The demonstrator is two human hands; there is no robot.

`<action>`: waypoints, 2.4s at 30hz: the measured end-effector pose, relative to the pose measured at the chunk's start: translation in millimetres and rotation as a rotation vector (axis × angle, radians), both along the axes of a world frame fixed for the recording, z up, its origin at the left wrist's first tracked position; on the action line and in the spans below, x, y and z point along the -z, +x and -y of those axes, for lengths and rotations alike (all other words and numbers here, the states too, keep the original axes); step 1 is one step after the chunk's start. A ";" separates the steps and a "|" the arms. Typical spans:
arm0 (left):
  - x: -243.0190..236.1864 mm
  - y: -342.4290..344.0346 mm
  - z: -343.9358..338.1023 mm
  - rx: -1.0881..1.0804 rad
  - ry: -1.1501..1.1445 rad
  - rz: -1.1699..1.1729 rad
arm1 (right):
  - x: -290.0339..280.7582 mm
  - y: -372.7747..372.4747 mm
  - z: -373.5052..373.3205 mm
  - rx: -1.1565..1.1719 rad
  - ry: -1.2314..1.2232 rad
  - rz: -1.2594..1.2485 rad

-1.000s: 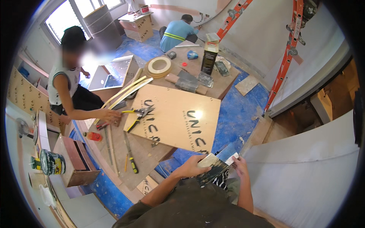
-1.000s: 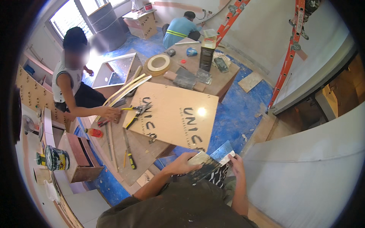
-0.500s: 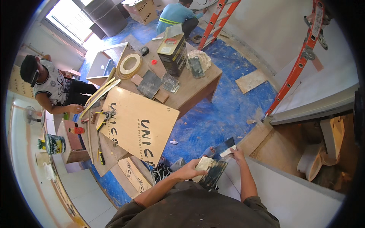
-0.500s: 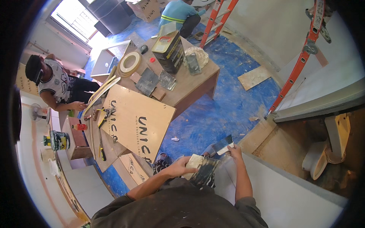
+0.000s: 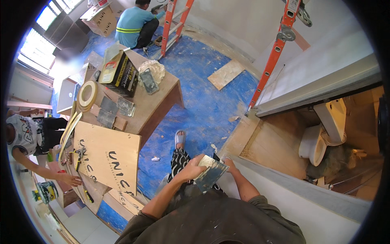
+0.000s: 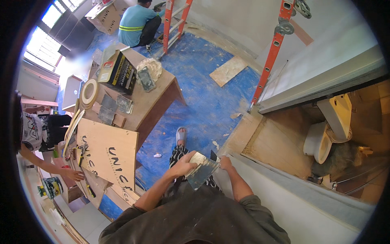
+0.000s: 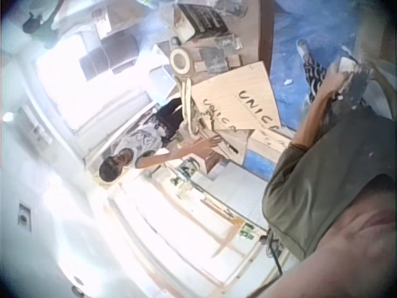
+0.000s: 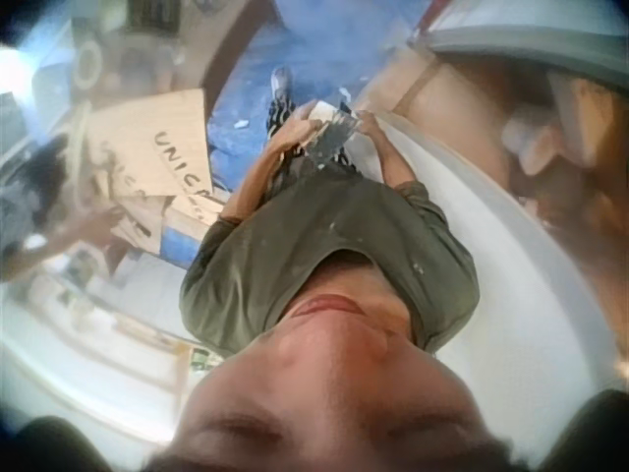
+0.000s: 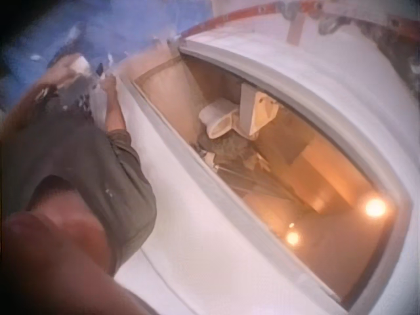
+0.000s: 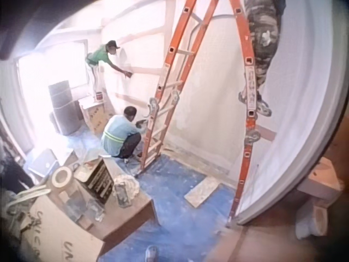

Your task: The person applies a white filler material to a wooden board using a spatula, smoothing the substance across the surface of the board, and then picks up newspaper from a pile of trash.

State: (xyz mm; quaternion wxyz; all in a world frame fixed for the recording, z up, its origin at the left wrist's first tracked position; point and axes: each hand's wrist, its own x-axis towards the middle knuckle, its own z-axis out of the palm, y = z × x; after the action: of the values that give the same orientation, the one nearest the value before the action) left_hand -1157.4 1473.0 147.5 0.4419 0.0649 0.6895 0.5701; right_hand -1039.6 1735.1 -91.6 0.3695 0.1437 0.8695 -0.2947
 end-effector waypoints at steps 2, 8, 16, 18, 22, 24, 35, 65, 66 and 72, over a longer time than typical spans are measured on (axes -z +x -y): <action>12.4 -14.4 -10.8 0.080 0.029 0.067 | -2.1 4.2 -4.0 0.044 -0.029 0.063; 43.6 -74.3 -46.7 0.032 0.160 0.055 | 14.6 4.9 -53.9 0.302 -0.032 -0.007; 146.2 -195.5 -89.5 -0.227 0.107 0.242 | 12.2 -161.2 -142.0 0.216 0.065 0.101; 170.0 -238.0 -103.0 -0.223 0.071 0.315 | 40.1 -216.9 -163.4 0.171 0.066 -0.010; 176.4 -336.6 -142.6 -0.278 0.013 0.267 | 91.2 -361.1 -203.7 0.288 0.068 -0.253; 218.9 -367.9 -159.2 -0.363 0.026 0.190 | 97.9 -443.6 -217.1 0.286 0.042 -0.240; 536.6 -539.6 -213.0 -0.356 -0.556 0.098 | 358.0 -623.6 -284.4 0.294 -0.229 -0.073; 828.2 -699.4 -384.4 0.003 -0.672 -0.344 | 641.6 -625.1 -316.3 1.208 -0.600 0.221; 826.8 -701.3 -384.5 0.012 -0.660 -0.314 | 637.3 -624.6 -316.5 1.255 -0.586 0.250; 793.3 -699.7 -371.8 -0.160 -0.482 -0.009 | 563.7 -637.4 -339.6 1.275 -0.614 0.380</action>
State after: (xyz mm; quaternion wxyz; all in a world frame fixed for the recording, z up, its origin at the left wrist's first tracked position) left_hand -1857.1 1844.8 -645.8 0.3950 -0.0946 0.8104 0.4222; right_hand -1677.0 2074.7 -655.4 0.2942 0.5602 0.4161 -0.6530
